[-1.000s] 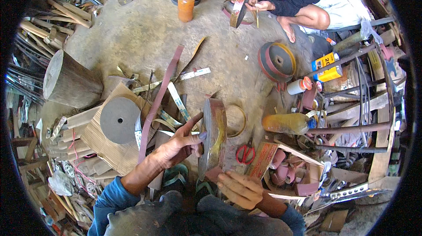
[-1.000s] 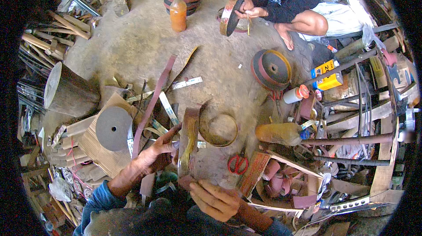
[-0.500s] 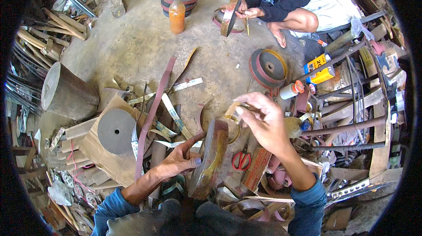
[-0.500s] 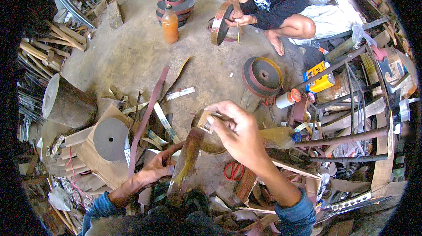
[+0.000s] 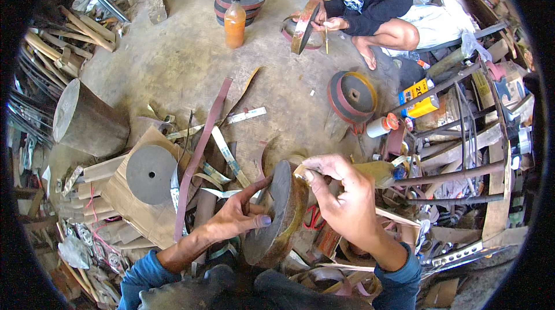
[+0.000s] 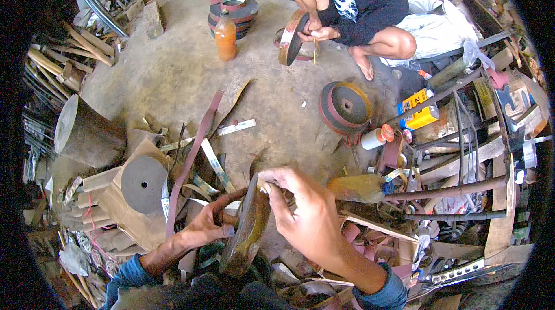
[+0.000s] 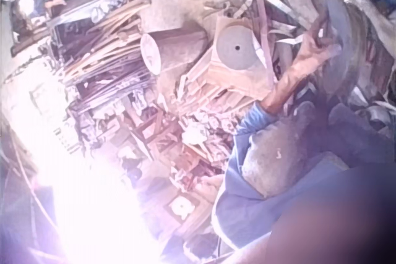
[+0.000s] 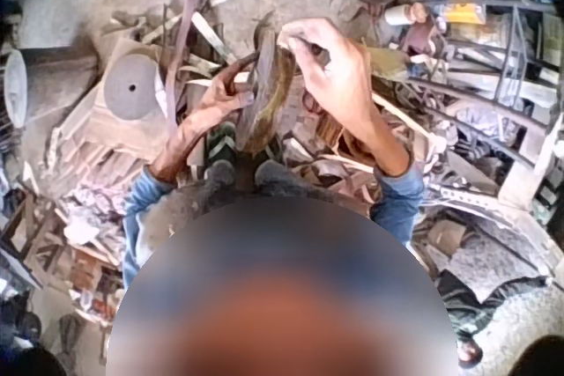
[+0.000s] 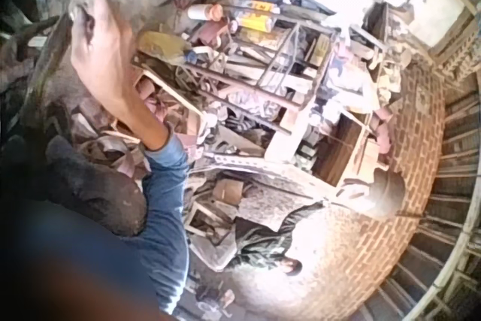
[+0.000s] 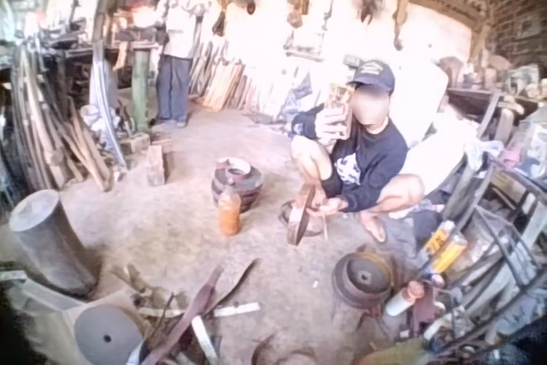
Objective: The person applies a liquid adhesive from a plastic bottle onto a circular sanding belt and then presses the belt onto a circular metal plate. They repeat this process for multiple belts, smoothing the edges and ensuring adhesion.
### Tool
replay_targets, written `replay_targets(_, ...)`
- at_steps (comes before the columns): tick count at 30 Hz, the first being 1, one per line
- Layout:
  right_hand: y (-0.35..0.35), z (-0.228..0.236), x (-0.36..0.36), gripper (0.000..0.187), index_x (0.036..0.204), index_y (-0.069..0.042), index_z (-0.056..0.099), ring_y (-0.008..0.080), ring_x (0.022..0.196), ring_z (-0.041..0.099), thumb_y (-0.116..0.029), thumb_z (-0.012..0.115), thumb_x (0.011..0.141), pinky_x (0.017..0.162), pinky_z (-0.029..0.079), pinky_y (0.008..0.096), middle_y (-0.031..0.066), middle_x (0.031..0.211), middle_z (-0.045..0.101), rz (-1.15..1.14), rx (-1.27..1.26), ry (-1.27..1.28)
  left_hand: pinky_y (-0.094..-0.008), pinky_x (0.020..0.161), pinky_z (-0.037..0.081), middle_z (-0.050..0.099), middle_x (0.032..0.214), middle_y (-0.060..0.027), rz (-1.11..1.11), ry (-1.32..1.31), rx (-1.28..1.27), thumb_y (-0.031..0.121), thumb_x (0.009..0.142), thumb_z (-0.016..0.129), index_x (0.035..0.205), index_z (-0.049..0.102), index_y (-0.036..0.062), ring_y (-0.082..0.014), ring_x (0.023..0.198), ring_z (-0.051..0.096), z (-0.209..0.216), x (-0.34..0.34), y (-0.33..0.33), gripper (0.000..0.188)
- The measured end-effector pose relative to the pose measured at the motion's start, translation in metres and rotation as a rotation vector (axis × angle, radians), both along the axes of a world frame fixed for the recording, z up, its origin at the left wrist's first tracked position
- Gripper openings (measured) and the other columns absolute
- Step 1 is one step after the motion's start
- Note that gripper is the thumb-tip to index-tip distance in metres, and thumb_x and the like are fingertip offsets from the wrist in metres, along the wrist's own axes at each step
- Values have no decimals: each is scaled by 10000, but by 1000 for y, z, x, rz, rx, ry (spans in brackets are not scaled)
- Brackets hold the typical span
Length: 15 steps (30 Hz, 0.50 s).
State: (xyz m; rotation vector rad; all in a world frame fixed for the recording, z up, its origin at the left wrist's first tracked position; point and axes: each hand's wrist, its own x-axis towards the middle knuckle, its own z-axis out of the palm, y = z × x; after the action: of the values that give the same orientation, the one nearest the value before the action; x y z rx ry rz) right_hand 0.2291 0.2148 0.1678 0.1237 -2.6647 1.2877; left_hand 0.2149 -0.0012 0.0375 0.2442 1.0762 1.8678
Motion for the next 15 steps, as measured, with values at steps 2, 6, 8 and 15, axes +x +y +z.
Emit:
replay_targets(2, 6, 0, -7, 147, 1043, 3, 649, 248, 894, 731, 13, 648, 896, 797, 565, 336, 144, 954, 725, -29, -18, 42, -224, 825, 501, 726, 1037, -107, 1, 1, 15, 119, 873, 771, 1565, 156, 31, -75, 926, 629, 2, 1, 0, 930)
replay_targets(6, 6, 1, -8, 122, 1029, 10, 643, 237, 962, 728, 5, 646, 907, 831, 565, 332, 135, 976, 726, -4, -89, -21, -220, 818, 496, 725, 1026, -100, 1, -41, 57, 121, 880, 764, 1559, 165, 20, -70, 928, 623, 3, 0, -2, 911)
replay_targets(8, 2, 1, -1, 148, 1029, 8, 643, 259, 930, 727, 33, 651, 884, 815, 564, 338, 142, 992, 722, 22, -97, 15, -215, 806, 492, 726, 1014, -95, -2, -52, 79, 138, 881, 766, 1556, 169, 13, -64, 919, 619, 4, -2, -2, 909)
replay_targets(15, -5, 6, 17, 209, 943, -14, 633, 264, 793, 703, 120, 688, 792, 685, 549, 331, 157, 975, 744, 195, 143, 292, -202, 771, 476, 735, 958, -78, 8, 41, -31, 222, 861, 797, 1544, 210, -6, -45, 855, 599, 8, -10, -3, 930)
